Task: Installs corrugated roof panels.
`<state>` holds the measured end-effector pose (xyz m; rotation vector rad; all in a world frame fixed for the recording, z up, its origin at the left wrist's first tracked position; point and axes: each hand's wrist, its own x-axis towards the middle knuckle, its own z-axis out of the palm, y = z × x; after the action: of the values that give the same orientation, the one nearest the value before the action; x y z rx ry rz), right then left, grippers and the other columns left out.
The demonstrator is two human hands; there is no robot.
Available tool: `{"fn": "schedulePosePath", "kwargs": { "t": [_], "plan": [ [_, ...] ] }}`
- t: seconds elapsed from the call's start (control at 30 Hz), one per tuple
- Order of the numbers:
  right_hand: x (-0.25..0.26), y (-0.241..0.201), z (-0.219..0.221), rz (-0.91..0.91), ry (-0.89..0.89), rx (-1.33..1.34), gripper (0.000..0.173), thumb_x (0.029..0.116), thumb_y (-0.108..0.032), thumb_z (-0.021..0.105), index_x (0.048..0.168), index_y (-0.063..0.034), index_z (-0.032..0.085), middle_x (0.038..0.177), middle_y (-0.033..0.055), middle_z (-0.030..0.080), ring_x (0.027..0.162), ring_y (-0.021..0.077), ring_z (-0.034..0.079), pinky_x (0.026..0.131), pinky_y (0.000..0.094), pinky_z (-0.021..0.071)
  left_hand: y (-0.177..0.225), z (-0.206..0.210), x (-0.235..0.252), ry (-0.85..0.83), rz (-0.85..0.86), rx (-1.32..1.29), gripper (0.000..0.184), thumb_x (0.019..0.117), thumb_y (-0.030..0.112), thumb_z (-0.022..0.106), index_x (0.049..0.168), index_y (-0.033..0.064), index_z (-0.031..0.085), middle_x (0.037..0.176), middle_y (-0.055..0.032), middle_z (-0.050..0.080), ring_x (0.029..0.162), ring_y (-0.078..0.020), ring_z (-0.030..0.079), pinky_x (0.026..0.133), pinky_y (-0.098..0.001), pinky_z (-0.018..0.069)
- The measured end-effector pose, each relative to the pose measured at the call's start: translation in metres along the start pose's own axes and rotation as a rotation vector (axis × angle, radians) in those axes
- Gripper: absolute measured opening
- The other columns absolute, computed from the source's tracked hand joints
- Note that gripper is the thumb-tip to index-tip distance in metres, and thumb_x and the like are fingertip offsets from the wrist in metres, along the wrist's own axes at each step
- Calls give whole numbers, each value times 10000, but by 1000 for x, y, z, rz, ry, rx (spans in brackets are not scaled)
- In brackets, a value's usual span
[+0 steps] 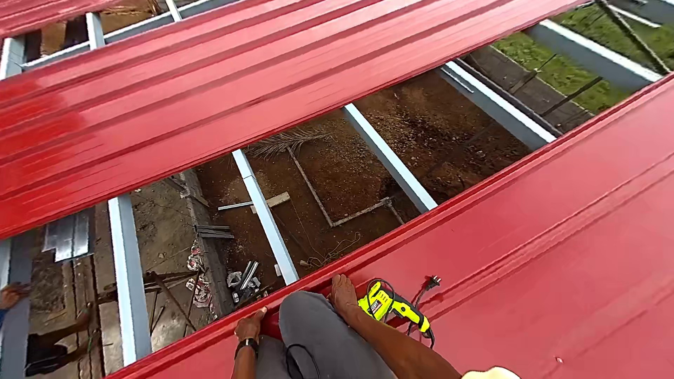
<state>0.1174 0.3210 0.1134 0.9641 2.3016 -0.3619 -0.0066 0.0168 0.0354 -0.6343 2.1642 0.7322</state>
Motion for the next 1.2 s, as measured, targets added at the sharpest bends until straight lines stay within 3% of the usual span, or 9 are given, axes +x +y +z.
{"fn": "schedulePosePath", "kwargs": {
  "t": [0.5,0.6,0.67,0.77,0.83,0.87,1.03,1.13,1.2],
  "plan": [
    [4,-3,7,-69,81,-111,642,868,-425,764,1276,34,577,1309,265,593,1254,394,590,1010,505,521,10,-11,-12,6,-58,67,677,739,604,805,1048,5,738,1252,-242,655,1269,-402,573,1049,-583,479],
    [3,-2,8,-87,88,-116,648,873,-431,759,1269,45,569,1294,273,594,1244,404,593,999,507,526,8,-7,-8,52,-109,-90,701,767,658,767,1045,15,742,1247,-235,657,1261,-401,573,1042,-601,474],
    [4,-1,9,-101,87,-126,642,883,-445,747,1262,42,568,1285,265,594,1241,399,591,997,500,524,14,-5,-6,126,-187,-233,741,814,678,727,1117,1,717,1328,-263,601,1288,-420,538,1047,-630,447],
    [2,2,8,-102,96,-114,623,884,-415,762,1253,49,572,1281,273,596,1241,400,594,996,508,521,29,-6,-12,253,-301,-278,895,834,647,733,1361,-56,561,1555,-324,338,1443,-477,332,1130,-631,332],
    [4,1,9,-118,107,-127,629,890,-419,757,1262,52,565,1286,279,592,1249,402,591,1002,505,520,25,-6,0,346,-377,-268,1201,791,636,774,1567,-88,212,1631,-359,121,1500,-516,194,1143,-629,343],
    [4,1,10,-125,112,-136,626,895,-415,756,1262,54,566,1284,282,594,1248,404,592,1002,507,520,20,-6,8,361,-404,-263,1274,775,634,789,1586,-89,126,1638,-364,72,1509,-523,163,1140,-638,343],
    [7,5,17,-141,133,-152,650,891,-435,758,1277,49,558,1284,285,598,1246,413,596,993,519,526,2,-23,32,317,-509,-305,1430,611,714,852,1572,-87,159,1641,-344,97,1519,-494,160,1130,-675,323],
    [11,8,20,-158,144,-172,654,892,-442,754,1276,53,564,1278,290,602,1237,420,601,990,526,530,-10,-26,40,355,-514,-372,1451,631,804,785,1593,-63,131,1656,-336,20,1533,-502,91,1136,-717,269],
    [8,8,17,-143,130,-167,654,897,-439,751,1282,55,564,1294,297,594,1253,427,591,1000,531,522,-16,-28,44,395,-525,-404,1434,677,884,669,1608,-50,105,1661,-335,0,1537,-506,75,1143,-735,242]
  ]
}}
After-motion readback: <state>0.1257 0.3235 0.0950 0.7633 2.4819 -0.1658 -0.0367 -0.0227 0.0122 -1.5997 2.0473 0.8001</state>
